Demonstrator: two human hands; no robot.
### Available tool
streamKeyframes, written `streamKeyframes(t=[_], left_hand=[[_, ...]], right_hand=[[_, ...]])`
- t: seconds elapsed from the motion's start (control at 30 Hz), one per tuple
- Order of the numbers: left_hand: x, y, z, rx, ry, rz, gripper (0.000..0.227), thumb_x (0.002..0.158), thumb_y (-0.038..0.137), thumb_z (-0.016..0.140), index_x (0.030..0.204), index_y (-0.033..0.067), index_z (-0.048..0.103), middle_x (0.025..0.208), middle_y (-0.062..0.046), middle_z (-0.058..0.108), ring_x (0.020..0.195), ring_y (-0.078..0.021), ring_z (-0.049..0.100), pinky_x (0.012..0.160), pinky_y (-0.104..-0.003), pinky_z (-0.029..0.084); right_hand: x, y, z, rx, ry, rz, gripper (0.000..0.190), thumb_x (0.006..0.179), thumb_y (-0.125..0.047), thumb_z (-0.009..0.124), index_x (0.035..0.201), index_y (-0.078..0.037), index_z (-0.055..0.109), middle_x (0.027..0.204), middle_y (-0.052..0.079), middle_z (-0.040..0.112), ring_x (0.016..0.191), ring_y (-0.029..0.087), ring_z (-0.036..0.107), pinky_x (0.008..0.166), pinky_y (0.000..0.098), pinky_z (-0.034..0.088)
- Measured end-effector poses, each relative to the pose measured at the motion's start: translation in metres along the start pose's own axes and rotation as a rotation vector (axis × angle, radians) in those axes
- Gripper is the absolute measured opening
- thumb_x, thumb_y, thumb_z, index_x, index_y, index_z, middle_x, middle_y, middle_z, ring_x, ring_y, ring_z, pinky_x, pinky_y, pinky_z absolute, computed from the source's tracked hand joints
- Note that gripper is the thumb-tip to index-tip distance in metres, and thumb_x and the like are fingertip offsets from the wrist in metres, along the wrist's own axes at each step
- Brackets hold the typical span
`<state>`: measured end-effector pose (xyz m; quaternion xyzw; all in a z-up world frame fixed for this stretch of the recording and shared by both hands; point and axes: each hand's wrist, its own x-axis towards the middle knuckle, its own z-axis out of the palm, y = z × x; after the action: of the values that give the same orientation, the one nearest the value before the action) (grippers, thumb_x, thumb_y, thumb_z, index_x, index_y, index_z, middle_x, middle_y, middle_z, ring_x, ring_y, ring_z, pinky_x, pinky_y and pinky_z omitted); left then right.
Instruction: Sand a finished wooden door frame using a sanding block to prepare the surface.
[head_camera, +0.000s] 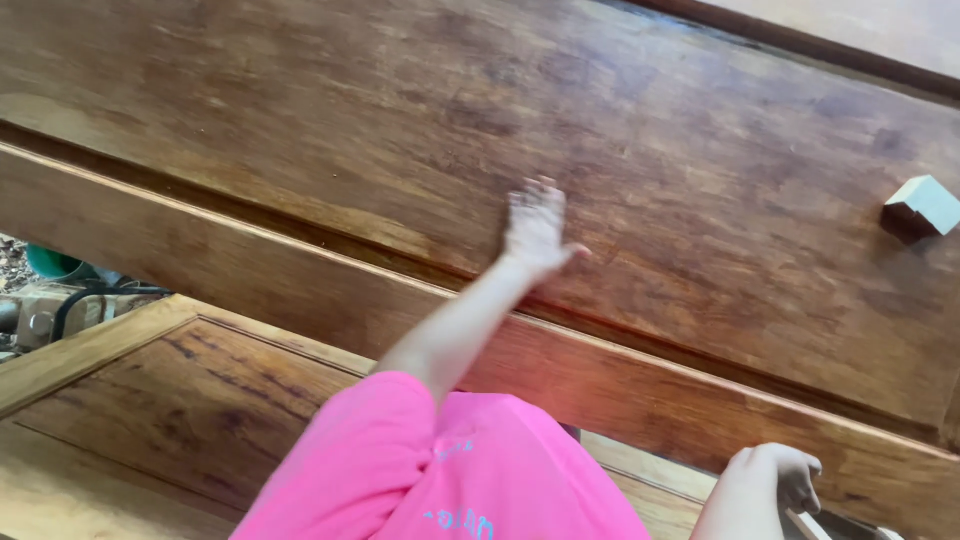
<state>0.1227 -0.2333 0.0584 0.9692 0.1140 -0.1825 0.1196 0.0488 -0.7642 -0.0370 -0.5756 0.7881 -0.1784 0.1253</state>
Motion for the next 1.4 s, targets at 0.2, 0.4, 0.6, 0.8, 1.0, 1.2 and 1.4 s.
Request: streamKeyframes(t=[0.2, 0.4, 0.6, 0.8, 1.0, 1.2, 1.4], left_hand=[[0.017, -0.038, 0.027, -0.008, 0.043, 0.174, 0.111, 0.088, 0.083, 0.035, 0.162, 0.0055, 0.006, 0.171, -0.019, 0.001, 0.159, -0.0381, 0.000, 0.126, -0.055, -0.002], [0.038, -0.181, -0.006, -0.071, 0.246, -0.190, 0.103, 0.097, 0.077, 0.026, 0.164, 0.0017, 0.002, 0.172, -0.022, -0.007, 0.159, -0.0391, -0.005, 0.125, -0.062, -0.001], [0.045, -0.024, 0.007, -0.110, 0.202, -0.065, 0.119, 0.090, 0.084, 0.038, 0.160, -0.0059, 0.004, 0.168, -0.032, -0.005, 0.155, -0.0505, -0.007, 0.123, -0.064, -0.003], [0.033, 0.041, 0.034, 0.028, 0.049, 0.356, 0.115, 0.090, 0.083, 0.035, 0.162, -0.0005, 0.006, 0.171, -0.021, 0.001, 0.158, -0.0409, -0.001, 0.125, -0.057, -0.002], [0.065, -0.141, -0.003, 0.009, 0.121, 0.030, 0.096, 0.096, 0.075, 0.018, 0.164, 0.0093, 0.000, 0.171, -0.015, -0.007, 0.159, -0.0354, -0.005, 0.125, -0.057, -0.005], [0.077, -0.131, -0.005, -0.085, 0.280, -0.310, 0.115, 0.091, 0.086, 0.022, 0.163, -0.0032, 0.009, 0.171, -0.025, -0.001, 0.158, -0.0436, -0.001, 0.126, -0.058, -0.001], [0.074, 0.014, 0.040, -0.048, 0.234, 0.256, 0.119, 0.087, 0.085, 0.037, 0.159, -0.0064, 0.013, 0.168, -0.028, 0.009, 0.156, -0.0458, 0.006, 0.125, -0.059, 0.002]], right_hand=[[0.004, 0.000, -0.001, 0.039, 0.028, -0.006, 0.028, 0.095, -0.036, 0.043, 0.110, -0.012, 0.046, 0.103, -0.001, 0.060, 0.089, 0.015, 0.061, 0.079, 0.0295, 0.044], [0.008, 0.005, 0.009, 0.089, 0.043, 0.013, 0.024, 0.095, -0.035, 0.043, 0.107, -0.014, 0.045, 0.103, 0.000, 0.062, 0.088, 0.016, 0.063, 0.076, 0.0316, 0.048], [0.107, 0.033, 0.140, -0.459, 0.241, -0.046, 0.035, 0.092, -0.031, 0.033, 0.115, -0.009, 0.046, 0.105, 0.004, 0.064, 0.092, 0.017, 0.062, 0.087, 0.0329, 0.047], [0.029, 0.010, 0.020, -0.095, 0.074, -0.057, 0.031, 0.094, -0.042, 0.040, 0.110, -0.015, 0.046, 0.101, 0.001, 0.063, 0.084, 0.020, 0.063, 0.074, 0.0320, 0.047], [0.028, 0.017, 0.025, 0.001, 0.227, -0.061, 0.036, 0.087, -0.046, 0.047, 0.101, -0.013, 0.050, 0.093, 0.005, 0.067, 0.076, 0.024, 0.066, 0.068, 0.0377, 0.051], [0.029, 0.015, 0.021, -0.048, 0.271, -0.061, 0.040, 0.085, -0.047, 0.045, 0.101, -0.011, 0.050, 0.090, 0.009, 0.068, 0.075, 0.029, 0.068, 0.068, 0.0438, 0.054], [-0.006, 0.007, -0.023, 0.005, 0.128, 0.021, 0.045, 0.090, -0.048, 0.044, 0.110, -0.009, 0.053, 0.096, 0.013, 0.073, 0.086, 0.033, 0.071, 0.073, 0.0457, 0.055]])
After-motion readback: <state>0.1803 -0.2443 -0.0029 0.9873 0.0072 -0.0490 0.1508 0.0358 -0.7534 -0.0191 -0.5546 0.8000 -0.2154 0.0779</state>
